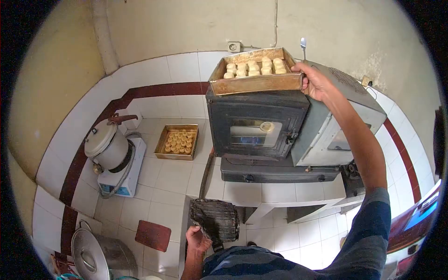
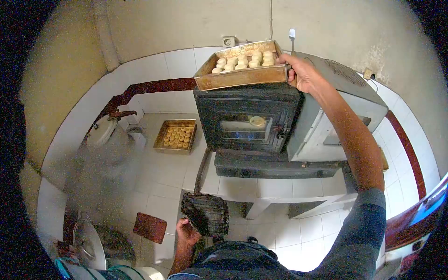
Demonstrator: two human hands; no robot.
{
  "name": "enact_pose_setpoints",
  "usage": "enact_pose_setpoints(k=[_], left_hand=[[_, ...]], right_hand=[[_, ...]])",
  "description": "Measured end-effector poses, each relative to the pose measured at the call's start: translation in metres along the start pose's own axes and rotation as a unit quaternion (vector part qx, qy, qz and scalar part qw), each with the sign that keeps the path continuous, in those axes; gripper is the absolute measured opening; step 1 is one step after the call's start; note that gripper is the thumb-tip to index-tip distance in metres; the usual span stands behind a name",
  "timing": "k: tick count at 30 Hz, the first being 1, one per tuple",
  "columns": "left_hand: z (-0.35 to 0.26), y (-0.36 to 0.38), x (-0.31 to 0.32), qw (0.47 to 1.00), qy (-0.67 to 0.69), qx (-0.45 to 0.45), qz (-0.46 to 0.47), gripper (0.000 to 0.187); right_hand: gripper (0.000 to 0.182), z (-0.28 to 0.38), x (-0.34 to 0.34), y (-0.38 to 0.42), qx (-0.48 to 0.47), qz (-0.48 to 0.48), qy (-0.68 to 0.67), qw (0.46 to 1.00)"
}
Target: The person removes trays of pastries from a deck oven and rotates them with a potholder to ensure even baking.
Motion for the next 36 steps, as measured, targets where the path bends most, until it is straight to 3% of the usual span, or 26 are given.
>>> enact_pose_setpoints(k=[4, 8, 10, 14, 16, 20, 23, 26, 28, 36], left_hand=[[-0.005, 0.002, 0.030, 1.000, 0.015, 0.013, 0.014, 0.048], [-0.005, -0.003, 0.018, 1.000, 0.005, 0.009, 0.006, 0.049], [-0.005, -0.012, 0.006, 1.000, -0.007, 0.004, 0.020, 0.059], [-0.004, -0.007, 0.013, 1.000, -0.008, -0.017, 0.012, 0.052], [-0.008, -0.007, 0.020, 1.000, -0.011, 0.015, 0.013, 0.052], [0.003, -0.011, 0.012, 0.996, 0.044, -0.054, 0.062, 0.051], [-0.002, -0.010, 0.028, 0.998, -0.003, -0.026, 0.050, 0.051], [-0.005, -0.018, 0.001, 0.999, 0.011, -0.001, 0.043, 0.053], [0.003, -0.016, 0.001, 0.987, 0.059, -0.086, 0.121, 0.056], [0.001, -0.024, -0.023, 0.997, 0.014, -0.058, 0.056, 0.055]], right_hand=[[0.017, -0.010, -0.004, -0.006, 0.017, 0.009, 0.002, 1.000], [0.016, -0.013, -0.007, -0.009, 0.021, 0.010, -0.002, 1.000], [0.016, -0.015, -0.009, -0.011, 0.022, 0.005, -0.002, 1.000], [0.016, -0.016, -0.013, -0.013, 0.050, 0.020, 0.024, 0.998], [0.015, -0.014, -0.014, -0.016, 0.059, 0.024, 0.047, 0.997], [0.014, -0.012, -0.015, -0.020, 0.071, 0.039, 0.076, 0.994], [0.014, -0.013, -0.021, -0.026, 0.071, 0.040, 0.112, 0.990], [0.013, -0.013, -0.021, -0.028, 0.076, 0.045, 0.135, 0.987], [0.015, -0.015, -0.026, -0.031, 0.089, 0.028, 0.149, 0.984], [0.013, -0.019, -0.040, -0.052, 0.063, 0.013, 0.207, 0.976]])
Point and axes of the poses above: each hand's wrist, its own y-axis away from the middle knuckle, its own x-axis out of the palm, z = x × y, the point moved 10 cm from there along -y, towards the middle knuckle, and after that the axes turned 3 degrees about z, right-handed, at the moved point
